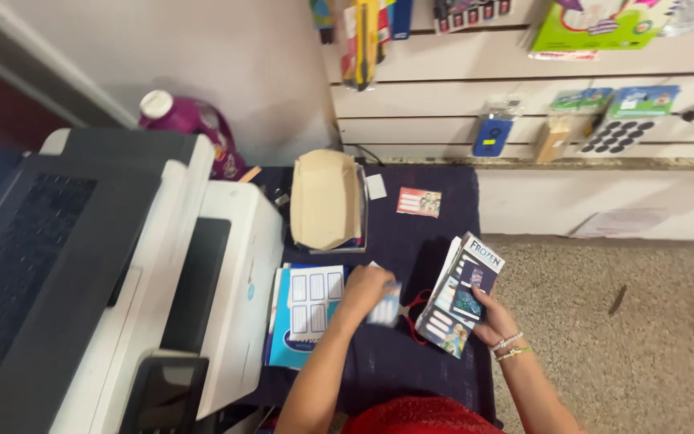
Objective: The person organizes stationery items on a table, starting by sorting a stack of small notepads. They then place the notepads into a blue box and close it. Finally, they handle several packages of pens, including a Frozen-themed set, and use scissors to cut the plastic wrapping off one of the packages.
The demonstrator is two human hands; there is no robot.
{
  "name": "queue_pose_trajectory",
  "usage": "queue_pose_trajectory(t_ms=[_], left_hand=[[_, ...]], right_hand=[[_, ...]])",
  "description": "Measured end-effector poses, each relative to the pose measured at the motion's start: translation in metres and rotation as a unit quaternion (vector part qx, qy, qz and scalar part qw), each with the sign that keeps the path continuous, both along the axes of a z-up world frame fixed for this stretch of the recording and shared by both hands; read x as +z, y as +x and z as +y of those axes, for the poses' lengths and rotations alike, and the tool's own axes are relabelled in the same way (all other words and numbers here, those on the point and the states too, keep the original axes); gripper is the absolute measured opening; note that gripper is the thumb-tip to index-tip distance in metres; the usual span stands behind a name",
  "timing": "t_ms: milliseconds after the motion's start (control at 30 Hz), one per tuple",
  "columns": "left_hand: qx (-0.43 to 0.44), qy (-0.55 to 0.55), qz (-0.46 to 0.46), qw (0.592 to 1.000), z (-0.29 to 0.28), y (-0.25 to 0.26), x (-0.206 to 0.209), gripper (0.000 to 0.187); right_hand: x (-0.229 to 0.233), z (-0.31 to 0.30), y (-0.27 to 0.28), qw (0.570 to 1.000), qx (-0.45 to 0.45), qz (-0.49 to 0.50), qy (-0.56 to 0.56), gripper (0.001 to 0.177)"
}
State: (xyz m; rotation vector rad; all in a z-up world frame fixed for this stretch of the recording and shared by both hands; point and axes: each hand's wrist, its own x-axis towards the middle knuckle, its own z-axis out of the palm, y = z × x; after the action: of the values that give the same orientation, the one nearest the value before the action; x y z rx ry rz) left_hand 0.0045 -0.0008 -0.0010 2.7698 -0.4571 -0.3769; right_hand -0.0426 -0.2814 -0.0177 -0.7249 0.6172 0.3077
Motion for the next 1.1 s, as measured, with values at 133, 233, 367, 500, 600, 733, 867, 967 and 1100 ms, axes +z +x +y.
queue_pose_trajectory(t_ms=[133, 233, 367, 500, 600, 733, 867, 967, 1100], left_hand=[[0.099, -0.158, -0.006, 0.982, -0.019, 0.039, 0.053, 0.016], [0.204, -0.286, -0.049, 0.935, -0.042, 0.082, 0.034, 0.023], [0.289, -0.356, -0.115, 0.881, -0.06, 0.146, -0.02, 0.02], [0.353, -0.236, -0.126, 0.896, -0.067, 0.163, -0.021, 0.02], [0.289, -0.101, -0.183, 0.934, -0.067, 0.162, -0.019, 0.038], [0.209, -0.081, -0.222, 0.949, -0.069, 0.164, -0.021, 0.038], [0.119, -0.401, 0.001, 0.908, -0.084, 0.137, -0.026, 0.026], [0.059, -0.486, 0.194, 0.85, -0.09, 0.095, -0.018, 0.034], [0.044, -0.451, 0.208, 0.867, -0.092, 0.062, 0.02, 0.024]], right_hand=[[-0.024, -0.015, -0.001, 1.0, -0.012, 0.002, 0.014, 0.014], [-0.028, -0.019, -0.003, 0.999, -0.031, -0.007, 0.015, 0.014], [-0.044, -0.033, 0.003, 0.999, -0.021, -0.019, 0.036, 0.027], [-0.06, -0.041, 0.002, 0.998, -0.019, -0.02, 0.057, 0.035], [-0.032, -0.037, 0.007, 0.998, -0.007, -0.028, 0.057, 0.044], [-0.015, -0.03, 0.01, 0.998, 0.0, 0.001, 0.062, 0.04], [-0.005, -0.019, 0.016, 0.998, -0.053, -0.019, 0.007, 0.018], [0.007, -0.015, 0.015, 0.998, -0.052, -0.019, 0.008, 0.015], [0.012, -0.014, 0.014, 0.998, -0.045, -0.032, 0.007, 0.015]])
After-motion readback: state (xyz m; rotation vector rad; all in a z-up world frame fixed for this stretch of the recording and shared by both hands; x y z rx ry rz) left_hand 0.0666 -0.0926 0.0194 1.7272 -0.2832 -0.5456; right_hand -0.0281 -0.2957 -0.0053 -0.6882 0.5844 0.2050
